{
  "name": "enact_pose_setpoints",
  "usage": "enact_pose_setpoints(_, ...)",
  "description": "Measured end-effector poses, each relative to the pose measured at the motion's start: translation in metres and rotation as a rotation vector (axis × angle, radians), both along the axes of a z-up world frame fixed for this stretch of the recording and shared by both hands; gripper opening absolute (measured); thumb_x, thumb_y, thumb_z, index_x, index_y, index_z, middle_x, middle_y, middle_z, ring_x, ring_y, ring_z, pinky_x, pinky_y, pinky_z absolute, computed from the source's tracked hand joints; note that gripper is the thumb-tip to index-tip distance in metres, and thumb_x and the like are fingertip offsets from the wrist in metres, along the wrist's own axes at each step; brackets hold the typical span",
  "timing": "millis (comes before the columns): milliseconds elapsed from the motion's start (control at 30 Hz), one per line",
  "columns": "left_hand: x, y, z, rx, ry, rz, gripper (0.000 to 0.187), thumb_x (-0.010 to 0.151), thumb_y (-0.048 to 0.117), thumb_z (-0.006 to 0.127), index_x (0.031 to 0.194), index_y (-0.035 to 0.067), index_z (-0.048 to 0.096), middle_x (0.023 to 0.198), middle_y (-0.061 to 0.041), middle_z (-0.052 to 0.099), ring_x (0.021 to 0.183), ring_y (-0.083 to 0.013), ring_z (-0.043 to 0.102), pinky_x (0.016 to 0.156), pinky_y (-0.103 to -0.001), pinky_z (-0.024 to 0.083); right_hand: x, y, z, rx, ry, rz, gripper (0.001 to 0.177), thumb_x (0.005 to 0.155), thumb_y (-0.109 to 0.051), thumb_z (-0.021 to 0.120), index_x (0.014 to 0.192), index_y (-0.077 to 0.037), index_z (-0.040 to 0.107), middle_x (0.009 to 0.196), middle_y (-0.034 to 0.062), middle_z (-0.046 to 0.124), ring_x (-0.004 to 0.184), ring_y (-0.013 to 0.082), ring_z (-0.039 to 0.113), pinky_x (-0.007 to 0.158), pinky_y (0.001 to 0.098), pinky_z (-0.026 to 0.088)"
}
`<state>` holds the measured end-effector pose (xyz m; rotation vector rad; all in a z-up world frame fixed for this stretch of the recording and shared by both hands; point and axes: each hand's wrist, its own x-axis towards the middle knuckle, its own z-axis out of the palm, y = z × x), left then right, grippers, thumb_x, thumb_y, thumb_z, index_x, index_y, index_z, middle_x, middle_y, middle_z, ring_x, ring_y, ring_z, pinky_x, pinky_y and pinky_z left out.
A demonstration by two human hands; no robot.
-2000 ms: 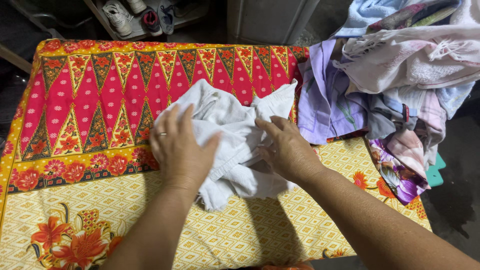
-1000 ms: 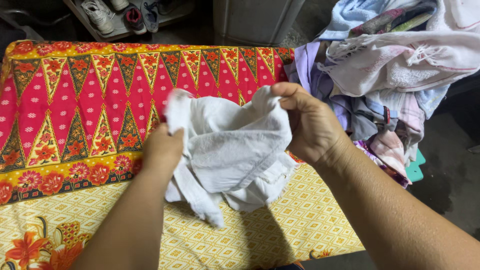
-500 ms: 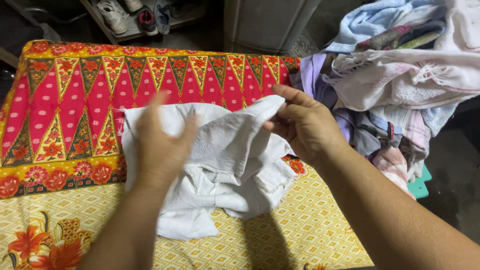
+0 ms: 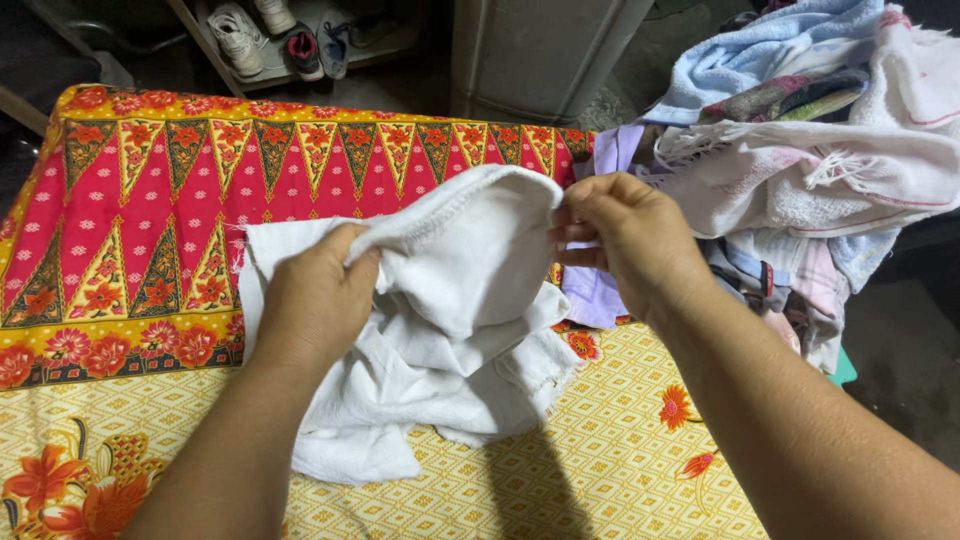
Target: The person folds several white towels one by one on a patterned table. Each towel is smoothed, folded in half, then folded again into a compact rectangle and placed in a growing stack. The person handles the towels by hand without using any tools.
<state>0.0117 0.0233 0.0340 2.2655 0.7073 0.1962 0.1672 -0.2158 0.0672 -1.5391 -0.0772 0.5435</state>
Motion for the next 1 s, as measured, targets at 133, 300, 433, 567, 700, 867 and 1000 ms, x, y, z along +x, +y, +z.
enact_pose_setpoints(133,0.01,-0.012,0.032,-0.077,-0.023,-0.098,0.031,0.095,0.038,0.06,0.11,0.013,0.068,0.075,-0.016,0.071,0.068,-0.0329,0.073,0.066,-0.046,0.055,-0.026,0.013,0.01,-0.465,-1.14,0.268,0.078,0.075,-0.024,0.087,0.14,-0.003,0.051,0.121,0.0185,0.06,0.108,0.0358,0.059,0.096,0.0458,0.05)
enact_pose_setpoints(300,0.024,-0.032,0.043,-0.126,-0.217,-0.239,0.036,0.104,0.037,0.052,0.104,0.005,0.066,0.088,-0.017,0.073,0.08,-0.0286,0.072,0.07,-0.042,0.054,-0.058,0.037,0.022,-0.379,-1.334,0.488,0.104,0.059,-0.014,0.088,0.152,-0.006,0.042,0.139,0.0185,0.058,0.133,0.0417,0.051,0.112,0.0474,0.039)
enact_pose_setpoints(433,0.017,-0.032,0.042,-0.395,-0.264,-0.224,0.032,0.099,0.037,0.057,0.11,0.008,0.065,0.098,-0.013,0.076,0.09,-0.0232,0.074,0.077,-0.036,0.056,-0.056,0.034,0.016,-0.43,-0.988,0.533,0.071,0.078,-0.01,0.08,0.144,-0.012,0.055,0.125,0.0082,0.071,0.116,0.0224,0.065,0.102,0.0366,0.05)
enact_pose_setpoints(567,0.004,-0.028,0.043,-0.355,-0.049,-0.266,0.046,0.077,0.033,0.079,0.116,0.014,0.063,0.095,-0.009,0.077,0.087,-0.0201,0.076,0.074,-0.035,0.059,-0.04,0.028,0.003,-0.263,-0.511,0.566,0.037,0.095,-0.016,0.066,0.132,-0.011,0.067,0.112,0.0025,0.076,0.103,0.0091,0.068,0.092,0.0285,0.056)
enact_pose_setpoints(700,-0.004,-0.015,0.039,-0.134,0.077,-0.219,0.035,0.078,0.026,0.077,0.11,0.015,0.07,0.09,-0.009,0.078,0.082,-0.0208,0.077,0.073,-0.036,0.057,-0.031,0.021,-0.006,-0.23,-0.264,0.479,0.03,0.1,-0.024,0.062,0.123,-0.007,0.073,0.106,-0.0003,0.077,0.097,0.0075,0.068,0.087,0.0272,0.057)
enact_pose_setpoints(867,-0.006,0.009,0.031,-0.022,0.235,-0.086,0.031,0.086,0.033,0.074,0.109,0.014,0.072,0.088,-0.016,0.076,0.081,-0.0276,0.075,0.075,-0.042,0.056,-0.021,0.016,-0.012,-0.221,-0.272,0.317,0.034,0.1,-0.028,0.059,0.124,-0.006,0.072,0.108,0.0,0.077,0.097,0.0072,0.068,0.088,0.0254,0.055)
enact_pose_setpoints(1000,-0.011,0.02,0.03,-0.136,0.08,-0.089,0.033,0.086,0.037,0.07,0.108,0.013,0.074,0.092,-0.014,0.079,0.083,-0.0243,0.076,0.075,-0.04,0.057,-0.012,0.012,-0.017,-0.403,-0.306,0.27,0.034,0.103,-0.029,0.06,0.12,-0.002,0.073,0.1,0.0059,0.075,0.089,0.0113,0.064,0.081,0.03,0.054)
